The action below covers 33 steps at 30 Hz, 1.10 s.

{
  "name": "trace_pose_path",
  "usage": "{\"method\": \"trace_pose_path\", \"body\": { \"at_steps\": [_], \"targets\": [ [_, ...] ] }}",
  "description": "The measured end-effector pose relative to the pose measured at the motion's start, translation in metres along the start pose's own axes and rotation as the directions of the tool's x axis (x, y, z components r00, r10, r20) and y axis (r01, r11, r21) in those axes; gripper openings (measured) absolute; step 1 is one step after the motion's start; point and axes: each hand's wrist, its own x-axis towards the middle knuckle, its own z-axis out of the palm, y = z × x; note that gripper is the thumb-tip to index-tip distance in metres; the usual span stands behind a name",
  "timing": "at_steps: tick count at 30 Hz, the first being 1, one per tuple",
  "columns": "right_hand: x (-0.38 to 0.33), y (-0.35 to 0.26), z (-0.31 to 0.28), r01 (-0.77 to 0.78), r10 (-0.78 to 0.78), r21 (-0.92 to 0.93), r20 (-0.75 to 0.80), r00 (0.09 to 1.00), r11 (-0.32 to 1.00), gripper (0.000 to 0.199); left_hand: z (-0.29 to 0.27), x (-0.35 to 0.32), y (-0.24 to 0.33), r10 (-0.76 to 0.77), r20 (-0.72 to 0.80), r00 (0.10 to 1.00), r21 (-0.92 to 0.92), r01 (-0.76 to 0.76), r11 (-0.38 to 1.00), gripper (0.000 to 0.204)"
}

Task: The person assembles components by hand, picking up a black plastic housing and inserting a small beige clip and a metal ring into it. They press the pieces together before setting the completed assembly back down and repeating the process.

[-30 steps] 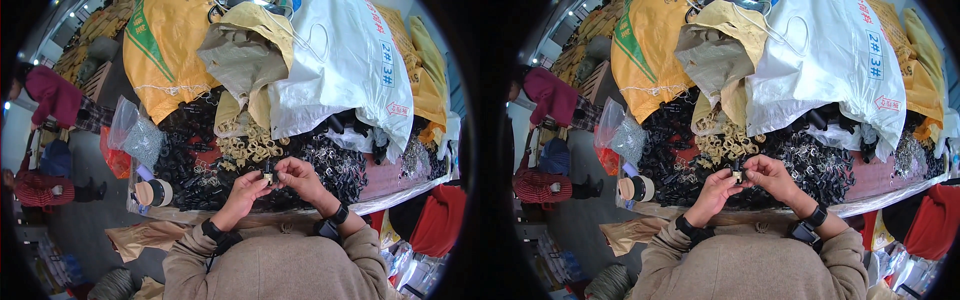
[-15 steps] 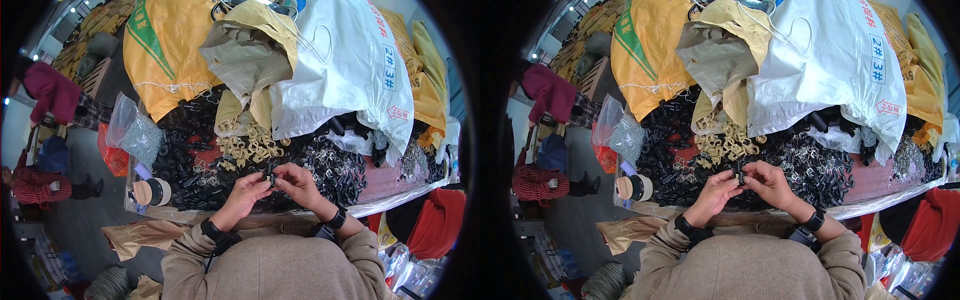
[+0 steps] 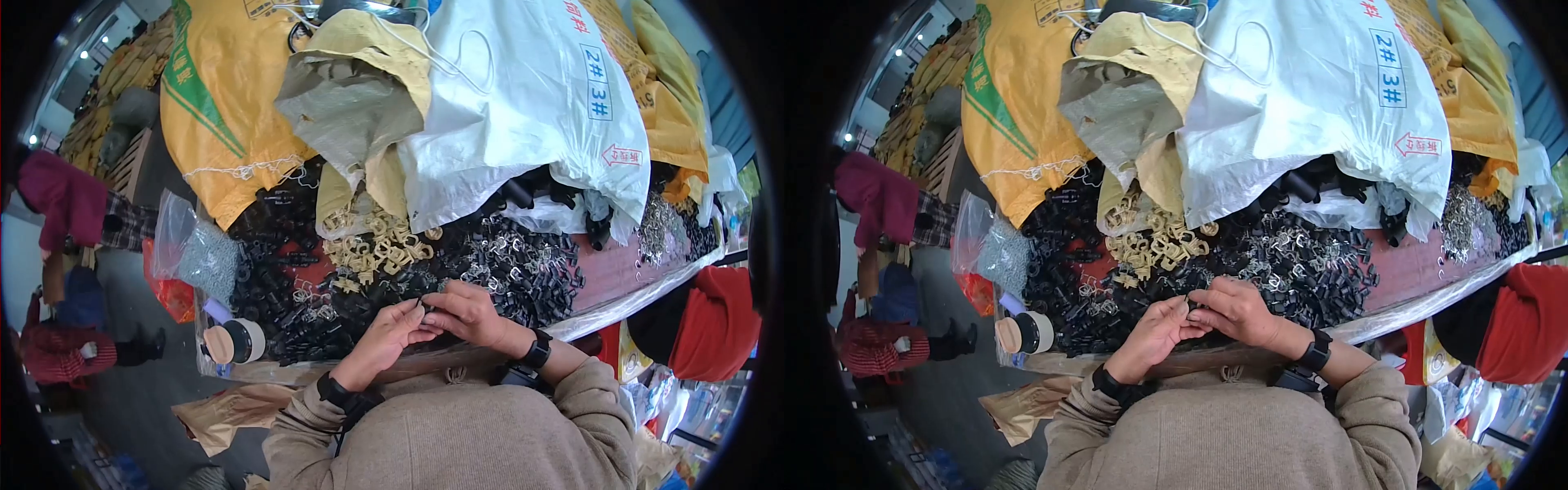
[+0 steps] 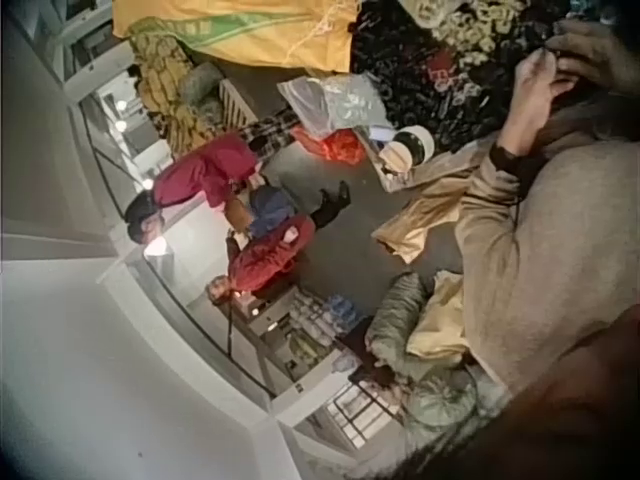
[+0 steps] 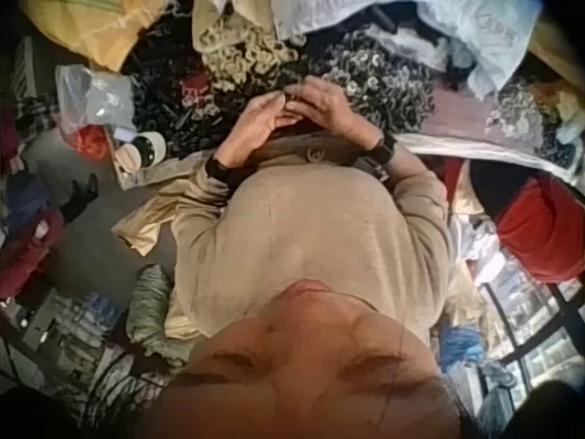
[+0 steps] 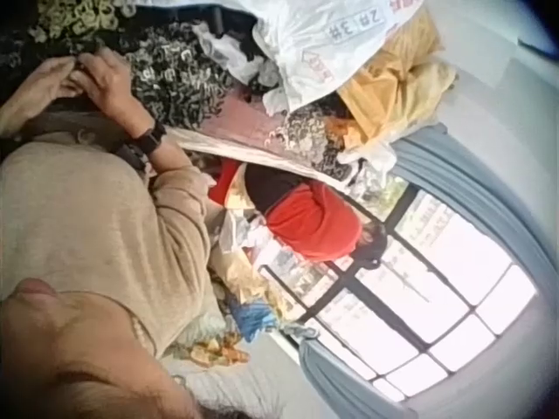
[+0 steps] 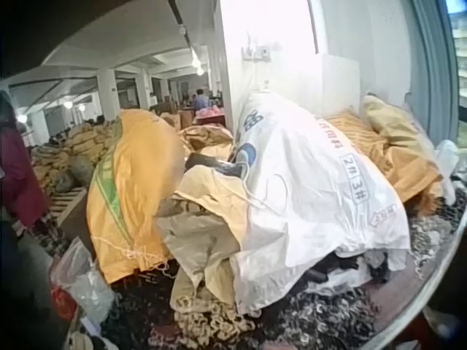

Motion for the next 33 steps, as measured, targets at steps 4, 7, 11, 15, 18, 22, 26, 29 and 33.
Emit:
{"method": "trace_pose_path", "body": {
  "at_steps": [4,7,11,15,18,22,26,29,33],
  "targets": [
    [-0.001,0.003,-0.005,0.043,-0.043,-0.028,-0.022,0.999,0.999,0.021,0.0,0.005,0.001,-0.032,-0.006,0.999,0.02,0.032,0.999,0.028],
    [0.003,0.005,-0.013,0.036,-0.036,0.01,-0.019,0.999,0.999,0.02,-0.007,0.007,0.003,-0.014,0.016,1.0,0.026,0.014,1.0,0.027],
    [0.014,0.023,-0.044,-0.088,0.026,-0.24,-0.247,0.969,0.967,0.016,-0.01,0.002,0.008,0.022,-0.017,1.0,0.05,-0.021,0.999,0.026],
    [0.024,0.06,-0.088,-0.293,0.089,-0.431,-0.433,0.897,0.853,0.019,-0.007,0.004,0.004,0.029,-0.032,0.999,0.069,-0.027,0.997,0.025],
    [0.017,0.092,-0.103,-0.299,0.086,-0.513,-0.398,0.913,0.804,0.027,-0.005,0.004,0.005,0.032,-0.035,0.999,0.054,-0.03,0.998,0.026],
    [0.012,0.112,-0.1,-0.29,0.134,-0.693,-0.271,0.953,0.66,0.041,-0.005,0.001,0.004,0.024,-0.033,0.999,0.013,-0.024,1.0,0.028],
    [0.011,0.109,-0.1,-0.277,0.155,-0.747,-0.23,0.961,0.604,0.043,-0.008,-0.002,0.003,0.021,-0.025,0.999,0.028,-0.021,0.999,0.031],
    [0.007,0.094,-0.098,-0.277,0.142,-0.636,-0.256,0.956,0.72,0.041,-0.011,-0.001,0.002,0.034,-0.033,0.999,0.038,-0.033,0.999,0.031],
    [-0.004,0.069,-0.111,-0.232,0.069,-0.497,-0.324,0.943,0.836,0.036,-0.017,0.002,-0.002,0.112,-0.055,0.992,-0.021,-0.114,0.993,0.028]
  ]
}}
